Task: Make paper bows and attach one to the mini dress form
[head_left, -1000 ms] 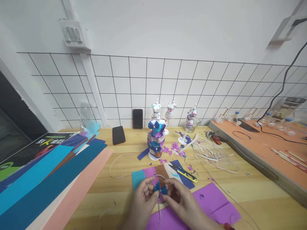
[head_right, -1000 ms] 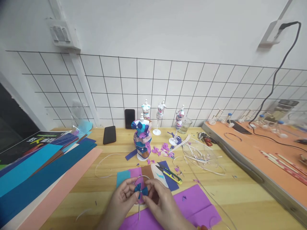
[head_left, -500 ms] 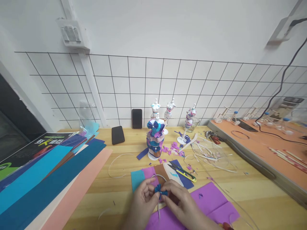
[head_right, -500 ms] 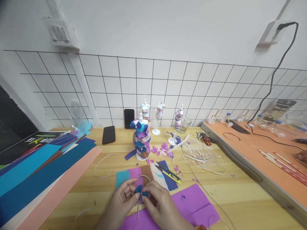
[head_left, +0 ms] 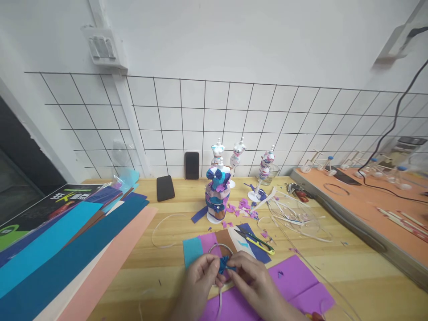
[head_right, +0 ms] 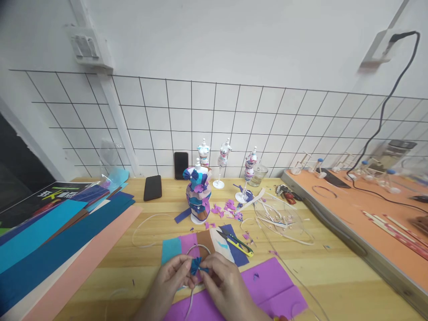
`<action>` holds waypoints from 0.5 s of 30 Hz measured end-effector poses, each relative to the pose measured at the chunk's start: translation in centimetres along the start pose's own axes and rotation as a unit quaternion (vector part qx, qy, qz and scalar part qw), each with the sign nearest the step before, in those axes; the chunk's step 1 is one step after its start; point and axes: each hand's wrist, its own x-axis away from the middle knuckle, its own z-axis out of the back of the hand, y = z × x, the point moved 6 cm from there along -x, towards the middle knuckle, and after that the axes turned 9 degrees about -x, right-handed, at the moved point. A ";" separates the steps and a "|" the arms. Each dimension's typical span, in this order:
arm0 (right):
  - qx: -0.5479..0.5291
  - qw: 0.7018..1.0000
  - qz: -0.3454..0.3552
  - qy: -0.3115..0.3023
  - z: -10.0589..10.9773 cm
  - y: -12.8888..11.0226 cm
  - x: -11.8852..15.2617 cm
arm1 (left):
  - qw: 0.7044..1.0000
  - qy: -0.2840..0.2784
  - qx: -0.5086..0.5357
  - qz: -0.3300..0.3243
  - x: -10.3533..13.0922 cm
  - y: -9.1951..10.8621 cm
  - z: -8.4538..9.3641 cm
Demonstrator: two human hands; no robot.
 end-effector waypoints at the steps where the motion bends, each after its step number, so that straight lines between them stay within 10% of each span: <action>1: -0.001 1.000 0.000 -0.004 -0.1 0.0 0.0 | 1.000 -0.006 -0.005 0.001 0.0 0.0 -0.1; 15: -0.022 0.999 -0.030 0.017 0.0 0.5 0.0 | 0.997 -0.021 0.035 0.060 0.1 -0.8 -0.8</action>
